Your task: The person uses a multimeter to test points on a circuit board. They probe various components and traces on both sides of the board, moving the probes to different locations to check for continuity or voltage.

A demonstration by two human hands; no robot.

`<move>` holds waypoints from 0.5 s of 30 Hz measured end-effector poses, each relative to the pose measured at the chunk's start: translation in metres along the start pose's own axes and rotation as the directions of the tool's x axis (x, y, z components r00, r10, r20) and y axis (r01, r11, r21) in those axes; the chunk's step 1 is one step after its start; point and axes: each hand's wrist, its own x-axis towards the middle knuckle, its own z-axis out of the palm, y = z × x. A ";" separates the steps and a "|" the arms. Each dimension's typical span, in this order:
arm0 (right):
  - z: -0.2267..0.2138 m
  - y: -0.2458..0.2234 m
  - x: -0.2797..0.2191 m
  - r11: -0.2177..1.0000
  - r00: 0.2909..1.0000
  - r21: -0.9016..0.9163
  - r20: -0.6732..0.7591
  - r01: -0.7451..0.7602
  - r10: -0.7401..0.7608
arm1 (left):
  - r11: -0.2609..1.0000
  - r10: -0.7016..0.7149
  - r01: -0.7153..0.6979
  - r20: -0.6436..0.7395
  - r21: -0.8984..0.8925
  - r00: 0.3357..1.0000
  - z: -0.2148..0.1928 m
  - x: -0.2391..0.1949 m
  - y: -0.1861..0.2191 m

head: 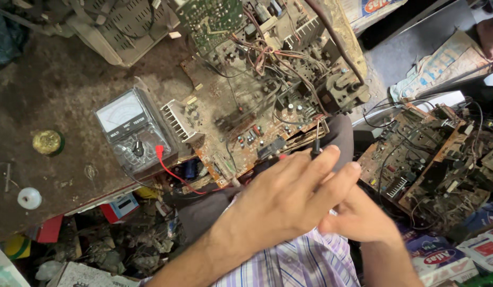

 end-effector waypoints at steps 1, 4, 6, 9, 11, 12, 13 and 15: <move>0.002 0.010 0.000 1.000 0.997 -0.007 -0.075 -0.019 0.018 | 1.000 -0.010 0.010 0.014 -0.004 1.000 0.007 0.001 -0.001; 0.003 0.031 0.000 0.998 0.979 -0.012 -0.196 -0.061 0.057 | 0.999 -0.015 0.018 -0.070 0.047 0.997 0.013 -0.003 -0.008; -0.001 0.036 0.001 0.998 0.987 -0.004 -0.144 -0.069 0.068 | 0.999 -0.020 0.029 -0.179 0.046 0.984 0.012 -0.008 -0.011; 0.001 0.032 0.003 0.983 0.961 0.152 -0.242 -0.100 0.135 | 0.998 -0.070 0.067 -0.240 -0.019 0.968 0.009 -0.018 -0.010; 0.007 0.022 0.004 0.992 0.937 0.110 -0.334 -0.067 0.101 | 0.993 -0.121 0.119 -0.129 -0.026 0.984 0.008 -0.025 -0.009; 0.012 0.016 0.007 0.995 0.924 0.089 -0.374 -0.051 0.081 | 0.995 -0.104 0.104 -0.107 -0.004 0.989 0.009 -0.026 -0.009; 0.018 0.008 0.009 0.998 0.918 0.037 -0.392 -0.059 0.068 | 0.996 -0.087 0.089 -0.085 0.017 0.993 0.011 -0.028 -0.010; 0.031 -0.006 0.012 0.995 0.904 -0.062 -0.425 -0.074 0.041 | 0.996 -0.091 0.091 -0.043 0.007 0.995 0.012 -0.031 -0.012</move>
